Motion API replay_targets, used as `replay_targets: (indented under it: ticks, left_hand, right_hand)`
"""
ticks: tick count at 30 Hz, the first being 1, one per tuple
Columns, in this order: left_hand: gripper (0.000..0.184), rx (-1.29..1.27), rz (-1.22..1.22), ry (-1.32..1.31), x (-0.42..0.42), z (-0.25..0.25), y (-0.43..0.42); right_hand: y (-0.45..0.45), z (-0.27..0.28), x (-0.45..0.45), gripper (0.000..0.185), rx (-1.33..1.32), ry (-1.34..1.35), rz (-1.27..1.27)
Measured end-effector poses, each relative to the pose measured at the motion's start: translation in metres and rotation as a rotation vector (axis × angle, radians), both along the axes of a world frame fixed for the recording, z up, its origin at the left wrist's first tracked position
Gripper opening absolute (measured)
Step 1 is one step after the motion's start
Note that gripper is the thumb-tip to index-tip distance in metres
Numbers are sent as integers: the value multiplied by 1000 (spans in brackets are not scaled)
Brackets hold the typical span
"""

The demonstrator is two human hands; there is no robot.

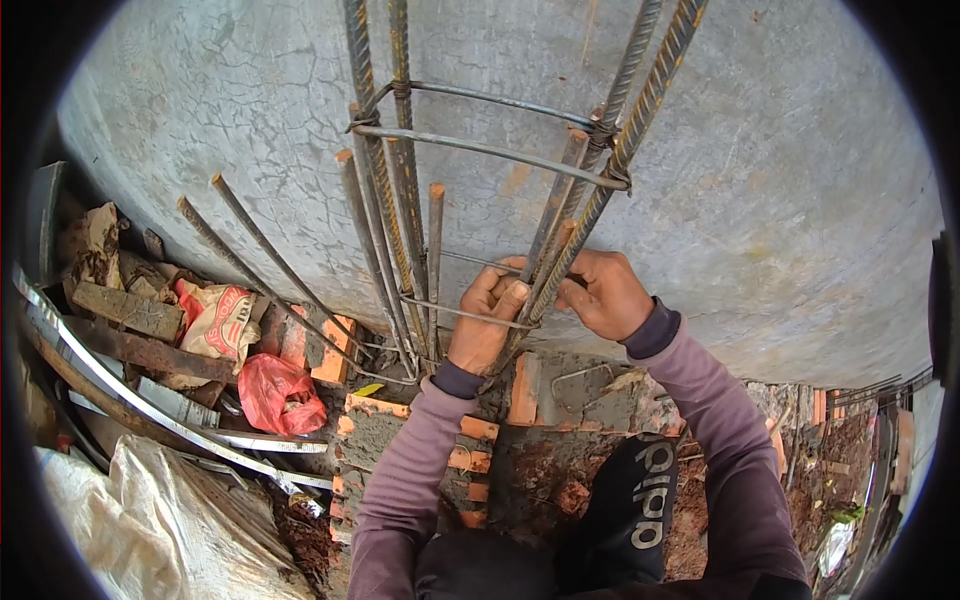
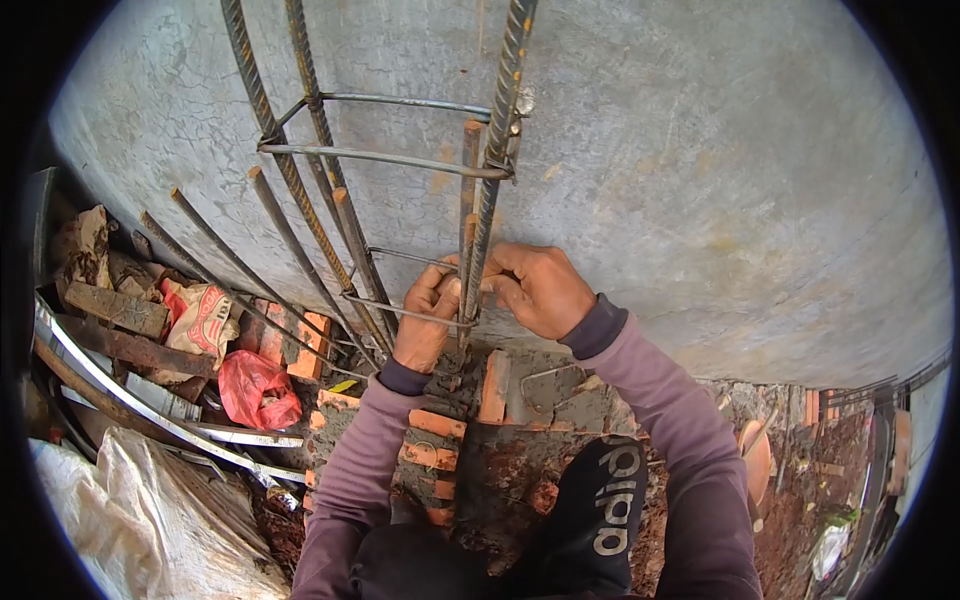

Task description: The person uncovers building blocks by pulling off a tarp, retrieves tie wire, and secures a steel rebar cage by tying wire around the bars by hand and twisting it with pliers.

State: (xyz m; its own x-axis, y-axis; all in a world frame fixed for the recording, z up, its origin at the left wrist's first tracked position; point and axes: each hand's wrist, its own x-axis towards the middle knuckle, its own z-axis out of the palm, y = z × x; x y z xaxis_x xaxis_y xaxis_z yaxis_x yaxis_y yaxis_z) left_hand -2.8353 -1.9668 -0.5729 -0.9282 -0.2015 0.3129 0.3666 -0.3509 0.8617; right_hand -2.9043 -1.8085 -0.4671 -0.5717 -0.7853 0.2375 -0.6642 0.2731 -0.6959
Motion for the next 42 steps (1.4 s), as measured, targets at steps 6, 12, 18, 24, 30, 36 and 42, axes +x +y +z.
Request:
replay_targets:
  ticks: [6, 12, 18, 24, 30, 36, 42]
  left_hand:
    - [38, 30, 1, -79, -8, -18, -5]
    - [34, 2, 6, -39, -2, -7, -4]
    - [33, -22, -14, -36, -2, -12, -4]
    - [33, -17, -43, -66, -2, -9, -5]
    - [29, -25, -47, -45, -4, -10, -6]
    - [27, -3, -41, -33, -4, -12, -4]
    - [31, -3, -23, -31, -5, -13, -6]
  right_hand:
    - [-3, -23, 0, 4, -297, -493, -125]
    - [-14, -38, 18, 4, -570, -636, -359]
    - [5, -40, 15, 9, -453, -596, -291]
    - [26, -37, 9, 13, -377, 174, -189]
    - [1, -50, 2, 11, -398, 384, -309]
    - [6, -47, 7, 8, -142, 59, -312]
    - [15, -32, -8, 15, -90, -515, -34]
